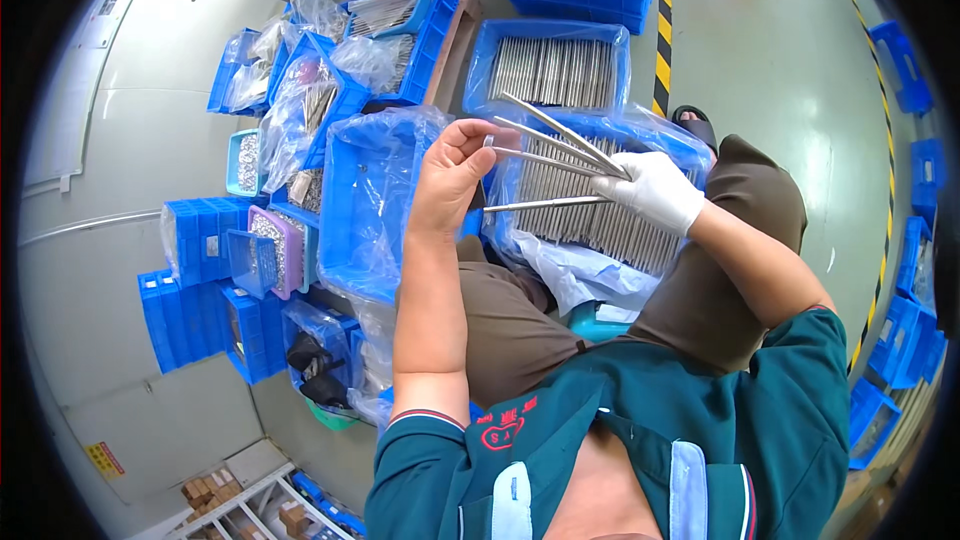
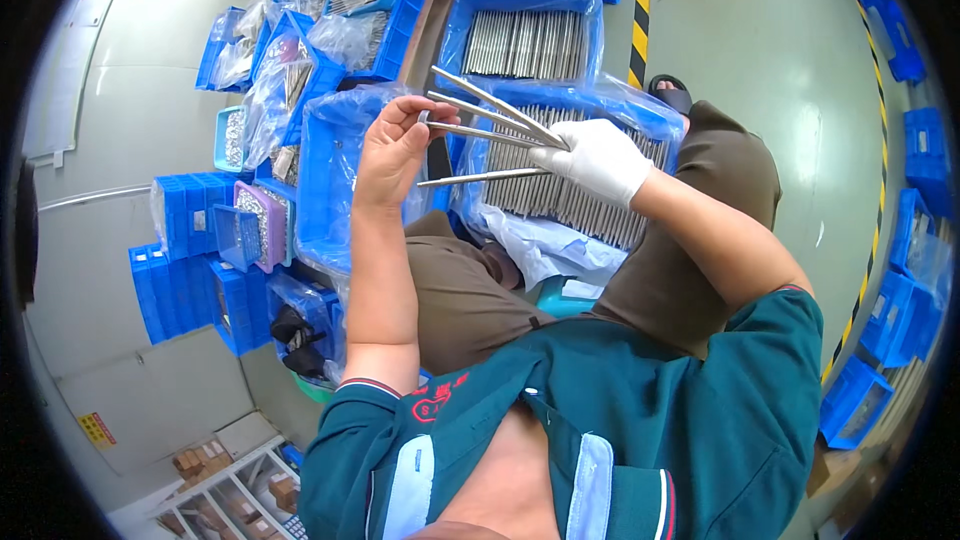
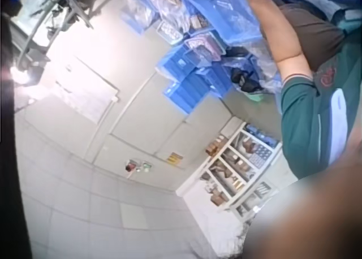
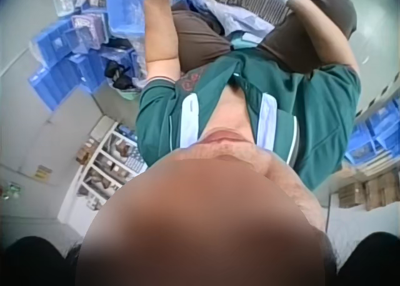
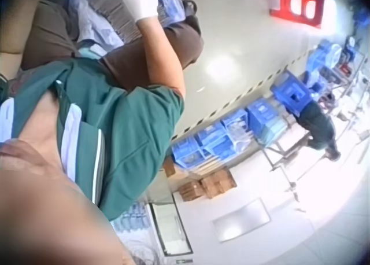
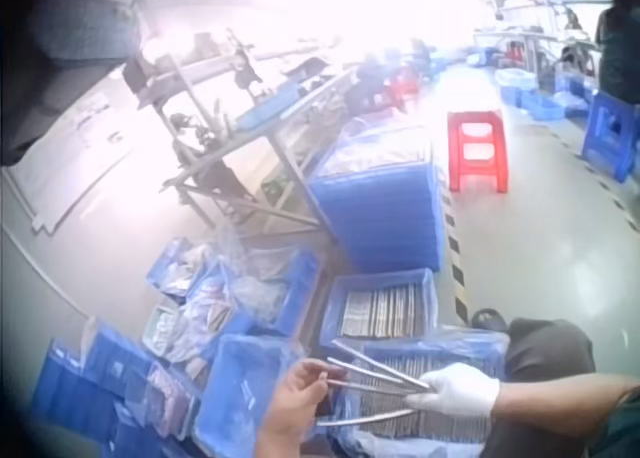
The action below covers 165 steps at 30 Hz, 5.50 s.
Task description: The recorder is sitting on the floor, inspecting and sorting various metallic medical instruments, such as forceps and small round components, from several blue plastic bins.
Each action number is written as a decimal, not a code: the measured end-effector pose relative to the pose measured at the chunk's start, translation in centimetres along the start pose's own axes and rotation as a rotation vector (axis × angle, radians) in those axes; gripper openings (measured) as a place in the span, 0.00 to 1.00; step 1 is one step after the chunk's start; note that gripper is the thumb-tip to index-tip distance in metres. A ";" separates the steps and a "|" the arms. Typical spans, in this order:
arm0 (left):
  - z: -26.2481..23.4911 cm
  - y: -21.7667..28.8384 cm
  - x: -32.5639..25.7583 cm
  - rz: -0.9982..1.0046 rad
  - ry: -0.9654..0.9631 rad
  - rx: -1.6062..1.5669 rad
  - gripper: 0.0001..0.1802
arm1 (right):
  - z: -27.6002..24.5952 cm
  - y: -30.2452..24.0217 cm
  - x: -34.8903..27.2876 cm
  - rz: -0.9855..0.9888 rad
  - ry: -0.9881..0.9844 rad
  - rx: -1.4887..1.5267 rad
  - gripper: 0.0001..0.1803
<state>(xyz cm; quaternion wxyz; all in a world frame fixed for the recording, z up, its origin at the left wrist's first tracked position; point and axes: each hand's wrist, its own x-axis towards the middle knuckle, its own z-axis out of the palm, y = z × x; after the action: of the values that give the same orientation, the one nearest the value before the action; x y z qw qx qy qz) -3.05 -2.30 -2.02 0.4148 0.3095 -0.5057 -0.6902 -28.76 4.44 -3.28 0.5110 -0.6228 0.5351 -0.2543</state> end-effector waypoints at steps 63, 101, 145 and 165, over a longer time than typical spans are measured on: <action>0.4 -0.4 -3.0 -0.084 -0.042 0.334 0.18 | 1.3 2.1 0.3 -0.125 0.039 -0.044 0.13; 0.8 -0.6 -4.1 -0.232 0.095 0.262 0.09 | 1.4 0.9 -0.2 -0.033 -0.121 -0.239 0.14; 9.3 2.1 -19.1 0.233 -0.396 1.008 0.15 | 5.6 -3.3 -15.3 0.345 -0.509 0.124 0.16; 7.5 -1.1 -17.1 -0.446 -0.238 0.240 0.15 | 5.8 -3.5 -11.2 0.245 -0.400 -0.049 0.18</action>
<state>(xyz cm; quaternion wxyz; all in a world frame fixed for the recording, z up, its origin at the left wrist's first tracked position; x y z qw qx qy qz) -1.77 16.36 -0.73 0.1508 0.3766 -0.5485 -0.7311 -25.62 16.61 0.44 0.6184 -0.6036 0.5009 -0.0489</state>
